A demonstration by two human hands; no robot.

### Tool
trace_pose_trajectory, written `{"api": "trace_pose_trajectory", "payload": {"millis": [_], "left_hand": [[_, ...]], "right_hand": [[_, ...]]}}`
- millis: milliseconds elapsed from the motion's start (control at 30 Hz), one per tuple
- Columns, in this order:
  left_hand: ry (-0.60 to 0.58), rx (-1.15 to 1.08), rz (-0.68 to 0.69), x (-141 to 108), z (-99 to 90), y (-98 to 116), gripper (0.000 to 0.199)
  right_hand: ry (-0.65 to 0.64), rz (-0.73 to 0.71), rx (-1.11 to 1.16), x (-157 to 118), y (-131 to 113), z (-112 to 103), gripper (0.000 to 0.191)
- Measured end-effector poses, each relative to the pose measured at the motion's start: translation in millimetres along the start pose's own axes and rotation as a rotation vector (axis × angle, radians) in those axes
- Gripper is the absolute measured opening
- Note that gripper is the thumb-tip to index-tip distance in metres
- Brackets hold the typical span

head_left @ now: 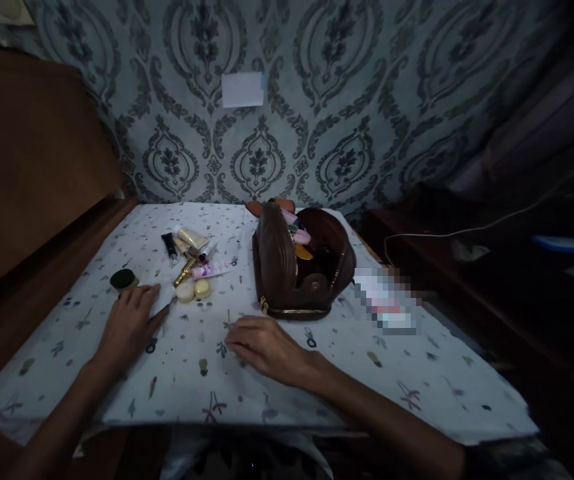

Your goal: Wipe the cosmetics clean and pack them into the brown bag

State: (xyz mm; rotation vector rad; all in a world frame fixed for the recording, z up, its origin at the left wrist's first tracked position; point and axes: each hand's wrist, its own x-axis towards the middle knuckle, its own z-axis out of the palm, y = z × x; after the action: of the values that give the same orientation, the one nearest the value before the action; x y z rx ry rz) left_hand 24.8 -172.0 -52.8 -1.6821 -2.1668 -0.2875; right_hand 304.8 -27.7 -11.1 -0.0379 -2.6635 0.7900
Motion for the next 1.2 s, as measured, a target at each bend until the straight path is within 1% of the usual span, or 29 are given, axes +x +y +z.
{"api": "trace_pose_trajectory", "payload": {"millis": [67, 133, 233, 300, 400, 467, 567, 633, 733, 833, 900, 967, 1100, 1200], "left_hand": [[-0.015, 0.057, 0.011, 0, -0.4, 2, 0.049], [-0.036, 0.082, -0.009, 1, -2.5, 5, 0.049], [-0.058, 0.058, -0.090, 0, -5.0, 7, 0.051], [-0.044, -0.003, -0.147, -3, -5.7, 6, 0.050], [0.012, -0.220, -0.201, -7, -9.8, 5, 0.047], [0.037, -0.420, -0.243, -9, -16.7, 11, 0.048], [0.059, -0.691, -0.272, -7, -31.3, 35, 0.048], [0.066, -0.805, -0.230, -3, -40.0, 57, 0.043], [0.090, -0.838, -0.124, 5, -47.1, 87, 0.042], [0.139, -0.746, -0.050, 14, -48.7, 101, 0.036], [0.181, -0.660, -0.034, 19, -49.2, 102, 0.030], [0.236, -0.613, -0.036, 22, -50.1, 100, 0.036], [0.290, -0.693, -0.084, 25, -52.9, 98, 0.042], [0.276, -0.755, -0.110, 25, -54.1, 102, 0.039]], "right_hand": [[-0.010, 0.082, 0.121, 14, -1, 14, 0.017], [0.009, 0.163, 0.249, 25, -2, 25, 0.014], [0.069, 0.281, 0.461, 32, 0, 42, 0.013], [0.102, 0.357, 0.606, 31, 3, 53, 0.015], [0.101, 0.427, 0.810, 27, 9, 62, 0.022], [0.095, 0.434, 0.957, 27, 10, 64, 0.032], [0.119, 0.409, 1.170, 29, 8, 63, 0.052], [0.153, 0.379, 1.271, 32, 5, 63, 0.061], [0.222, 0.351, 1.318, 32, 3, 63, 0.058], [0.264, 0.356, 1.340, 29, 4, 62, 0.052], [0.284, 0.356, 1.356, 27, 6, 61, 0.052], [0.295, 0.365, 1.354, 27, 6, 60, 0.052], [0.269, 0.427, 1.331, 29, 5, 58, 0.056], [0.273, 0.444, 1.270, 31, 4, 56, 0.051]]}}
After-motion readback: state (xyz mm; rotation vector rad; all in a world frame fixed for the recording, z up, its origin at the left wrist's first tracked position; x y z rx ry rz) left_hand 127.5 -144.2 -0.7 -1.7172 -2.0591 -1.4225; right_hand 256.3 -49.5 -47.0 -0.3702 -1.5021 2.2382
